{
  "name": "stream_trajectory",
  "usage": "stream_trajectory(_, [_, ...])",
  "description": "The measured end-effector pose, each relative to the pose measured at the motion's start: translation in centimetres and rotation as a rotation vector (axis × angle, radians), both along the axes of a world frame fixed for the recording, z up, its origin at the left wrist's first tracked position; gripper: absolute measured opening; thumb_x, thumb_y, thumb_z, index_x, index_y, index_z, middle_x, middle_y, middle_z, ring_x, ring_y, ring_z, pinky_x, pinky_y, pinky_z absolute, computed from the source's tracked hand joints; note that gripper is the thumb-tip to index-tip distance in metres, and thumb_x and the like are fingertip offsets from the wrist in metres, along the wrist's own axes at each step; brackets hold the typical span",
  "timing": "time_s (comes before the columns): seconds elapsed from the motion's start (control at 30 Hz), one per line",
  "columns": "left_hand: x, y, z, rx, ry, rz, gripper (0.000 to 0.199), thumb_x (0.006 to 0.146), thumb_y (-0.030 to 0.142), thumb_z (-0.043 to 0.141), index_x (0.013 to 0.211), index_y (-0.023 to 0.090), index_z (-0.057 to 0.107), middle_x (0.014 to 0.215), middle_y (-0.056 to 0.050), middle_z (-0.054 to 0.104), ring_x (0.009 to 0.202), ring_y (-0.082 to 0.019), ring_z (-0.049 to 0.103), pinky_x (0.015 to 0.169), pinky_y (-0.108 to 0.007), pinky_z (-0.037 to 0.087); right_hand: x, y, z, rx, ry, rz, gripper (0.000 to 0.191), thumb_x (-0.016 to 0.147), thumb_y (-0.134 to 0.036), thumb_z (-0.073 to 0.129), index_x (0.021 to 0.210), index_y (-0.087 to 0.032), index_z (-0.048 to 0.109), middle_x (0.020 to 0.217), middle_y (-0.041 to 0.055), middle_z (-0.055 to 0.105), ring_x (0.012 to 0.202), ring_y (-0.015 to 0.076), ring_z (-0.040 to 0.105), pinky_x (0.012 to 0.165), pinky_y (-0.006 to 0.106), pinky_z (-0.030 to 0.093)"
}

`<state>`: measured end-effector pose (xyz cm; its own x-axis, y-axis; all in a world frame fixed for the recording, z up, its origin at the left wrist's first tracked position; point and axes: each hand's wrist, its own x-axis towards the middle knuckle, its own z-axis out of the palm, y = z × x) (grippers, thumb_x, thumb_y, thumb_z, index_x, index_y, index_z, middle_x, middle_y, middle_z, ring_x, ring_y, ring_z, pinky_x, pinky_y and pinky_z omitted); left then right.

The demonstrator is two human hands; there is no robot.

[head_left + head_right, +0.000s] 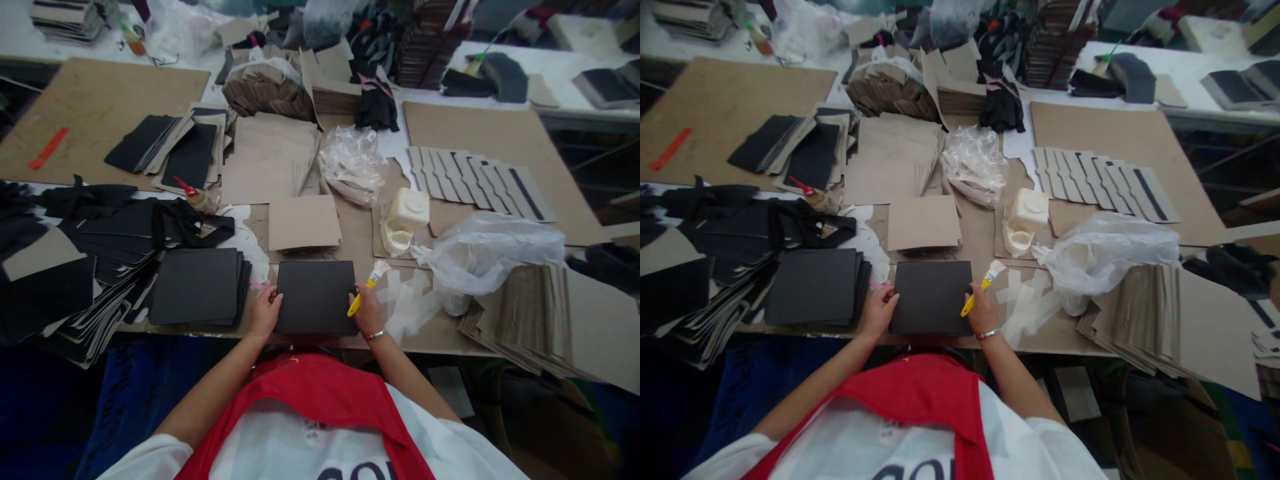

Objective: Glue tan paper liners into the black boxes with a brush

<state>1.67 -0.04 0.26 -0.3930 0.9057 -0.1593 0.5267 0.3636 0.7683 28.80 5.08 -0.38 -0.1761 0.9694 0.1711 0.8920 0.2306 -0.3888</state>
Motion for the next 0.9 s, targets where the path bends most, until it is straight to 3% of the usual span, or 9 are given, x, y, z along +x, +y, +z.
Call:
stream_trajectory(0.13, [-0.6,0.2,0.3,0.059,0.116,-0.059,0.029,0.082,0.028,0.054,0.108,0.015,0.059,0.100,-0.010,0.060,0.089,-0.019,0.059,0.083,-0.036,0.049,1.1,1.0,2.0,-0.007,-0.111,0.042,0.032,0.089,-0.038,0.044,0.108,-0.016,0.058,0.084,0.0094,0.068,0.068,0.0186,0.061,0.060,0.028,0.045])
stream_trajectory(0.23, [-0.7,1.9,1.1,0.205,0.291,-0.131,0.031,0.087,0.029,0.049,0.115,0.018,0.055,0.107,-0.011,0.060,0.101,-0.021,0.056,0.091,-0.040,0.046,1.5,3.5,4.6,0.051,-0.033,0.046,0.039,0.089,-0.043,0.044,0.115,-0.017,0.056,0.085,0.0092,0.069,0.064,0.0178,0.061,0.057,0.028,0.044])
stream_trajectory(0.33, [0.4,5.6,2.0,0.295,0.429,-0.323,0.034,0.088,0.027,0.045,0.120,0.018,0.053,0.119,-0.011,0.057,0.115,-0.022,0.050,0.099,-0.040,0.041,-0.5,7.7,7.4,0.066,0.246,0.040,0.043,0.090,-0.046,0.040,0.117,-0.017,0.056,0.092,0.0101,0.068,0.068,0.0173,0.062,0.061,0.028,0.047])
stream_trajectory(0.43, [2.3,10.1,2.2,0.243,0.525,-0.514,0.042,0.086,0.026,0.048,0.127,0.015,0.048,0.135,-0.013,0.048,0.127,-0.025,0.041,0.106,-0.041,0.034,-5.5,12.5,9.0,-0.146,0.621,0.068,0.046,0.088,-0.052,0.038,0.107,-0.018,0.062,0.075,0.0048,0.066,0.055,0.0132,0.058,0.053,0.026,0.046])
stream_trajectory(0.53, [3.8,13.7,1.8,0.117,0.583,-0.624,0.051,0.084,0.028,0.052,0.132,0.012,0.044,0.140,-0.015,0.042,0.131,-0.029,0.035,0.107,-0.046,0.030,-11.5,16.4,8.9,-0.392,0.766,0.167,0.042,0.078,-0.055,0.051,0.091,-0.017,0.065,0.060,-0.0004,0.060,0.048,0.0112,0.052,0.048,0.023,0.043])
stream_trajectory(0.67, [4.2,15.7,1.3,0.012,0.607,-0.649,0.048,0.084,0.033,0.052,0.126,0.010,0.050,0.132,-0.017,0.050,0.128,-0.030,0.038,0.106,-0.047,0.030,-16.9,19.3,6.9,-0.575,0.673,0.275,0.028,0.074,-0.044,0.055,0.075,-0.018,0.063,0.051,-0.0043,0.052,0.048,0.0095,0.049,0.049,0.020,0.040])
stream_trajectory(0.8, [4.1,16.0,1.4,-0.001,0.642,-0.655,0.049,0.085,0.036,0.052,0.125,0.008,0.051,0.129,-0.017,0.053,0.125,-0.030,0.040,0.104,-0.046,0.031,-18.9,21.7,5.0,-0.580,0.533,0.362,0.020,0.074,-0.034,0.054,0.065,-0.018,0.061,0.049,-0.0044,0.051,0.048,0.0086,0.047,0.049,0.019,0.037])
stream_trajectory(0.9, [4.0,16.0,1.3,0.023,0.666,-0.673,0.050,0.086,0.036,0.049,0.128,0.008,0.048,0.135,-0.016,0.048,0.127,-0.028,0.037,0.103,-0.045,0.031,-19.7,23.6,4.2,-0.496,0.586,0.298,0.021,0.075,-0.033,0.052,0.064,-0.018,0.060,0.052,-0.0031,0.053,0.050,0.0093,0.049,0.051,0.020,0.038])
